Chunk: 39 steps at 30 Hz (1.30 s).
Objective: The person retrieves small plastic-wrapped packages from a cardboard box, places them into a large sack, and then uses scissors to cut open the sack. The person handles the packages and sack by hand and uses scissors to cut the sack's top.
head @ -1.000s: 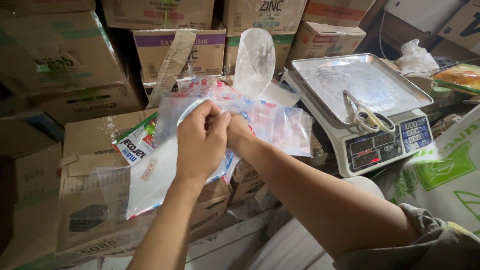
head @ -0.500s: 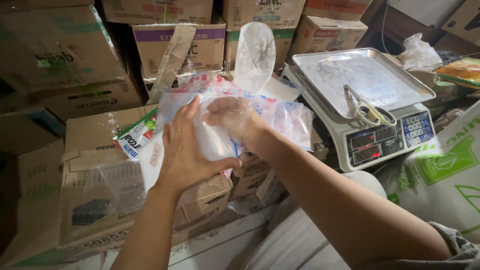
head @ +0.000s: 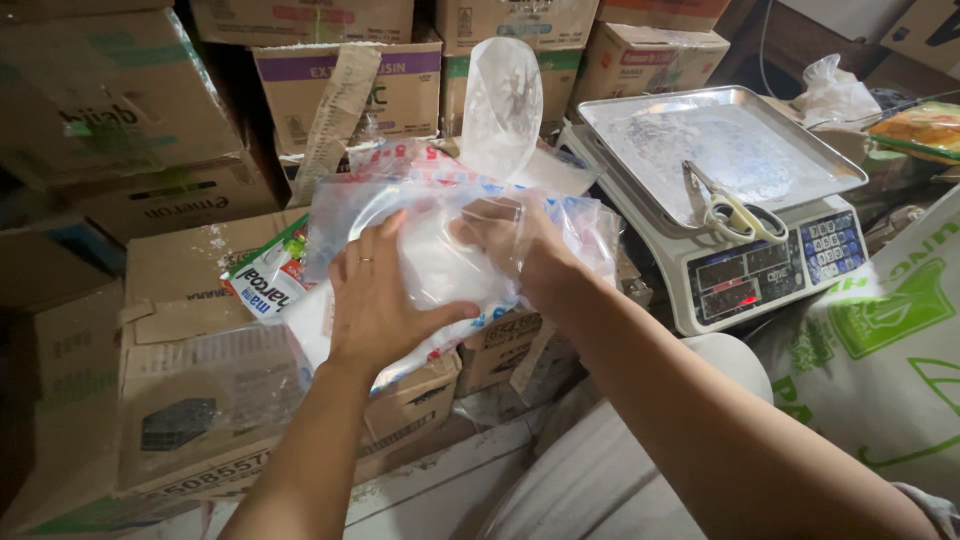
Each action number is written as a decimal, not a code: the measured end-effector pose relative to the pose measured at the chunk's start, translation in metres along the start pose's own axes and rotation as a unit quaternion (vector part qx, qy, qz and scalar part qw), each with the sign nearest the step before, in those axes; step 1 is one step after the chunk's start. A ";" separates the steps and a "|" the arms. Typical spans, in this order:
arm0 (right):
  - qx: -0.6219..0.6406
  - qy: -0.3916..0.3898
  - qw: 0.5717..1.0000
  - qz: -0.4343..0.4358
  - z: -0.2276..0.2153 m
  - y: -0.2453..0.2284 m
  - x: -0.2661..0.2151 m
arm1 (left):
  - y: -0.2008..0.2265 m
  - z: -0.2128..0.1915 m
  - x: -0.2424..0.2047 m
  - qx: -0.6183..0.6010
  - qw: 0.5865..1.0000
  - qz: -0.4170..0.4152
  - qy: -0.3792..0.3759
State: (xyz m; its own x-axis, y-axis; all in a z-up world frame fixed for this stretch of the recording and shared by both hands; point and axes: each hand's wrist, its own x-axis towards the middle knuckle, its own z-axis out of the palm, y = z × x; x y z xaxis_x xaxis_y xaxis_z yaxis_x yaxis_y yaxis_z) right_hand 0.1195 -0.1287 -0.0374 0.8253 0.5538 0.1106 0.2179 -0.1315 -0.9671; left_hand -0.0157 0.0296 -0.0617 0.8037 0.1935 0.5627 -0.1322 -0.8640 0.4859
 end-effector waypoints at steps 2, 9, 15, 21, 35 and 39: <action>-0.067 0.056 0.996 -0.034 -0.001 0.001 0.004 | -0.004 0.001 -0.001 -0.007 1.000 -0.003 -0.016; -0.100 -0.035 0.992 -0.066 -0.022 -0.029 -0.017 | -0.013 0.009 -0.003 -0.028 0.999 -0.010 -0.031; -0.153 0.025 0.987 0.043 -0.024 -0.063 -0.030 | -0.018 0.025 0.000 -0.044 0.999 0.005 0.002; -0.169 -0.119 0.978 0.025 -0.052 -0.070 -0.031 | -0.014 0.037 0.007 -0.161 0.985 -0.046 0.041; -0.394 -0.175 0.875 -0.221 -0.059 -0.058 -0.026 | -0.017 0.031 0.017 -0.254 0.966 -0.039 0.004; -0.467 -0.093 0.871 -0.122 -0.042 -0.074 -0.036 | -0.020 0.033 0.018 -0.329 0.941 -0.072 -0.022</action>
State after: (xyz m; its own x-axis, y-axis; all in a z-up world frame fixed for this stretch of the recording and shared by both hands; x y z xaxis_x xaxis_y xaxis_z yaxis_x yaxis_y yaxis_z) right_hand 0.0956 -0.1731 0.0397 0.6153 0.7714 0.1626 0.7752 -0.5545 -0.3027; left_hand 0.0210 0.0348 -0.0835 0.8619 0.2546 0.4385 -0.3394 -0.3528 0.8720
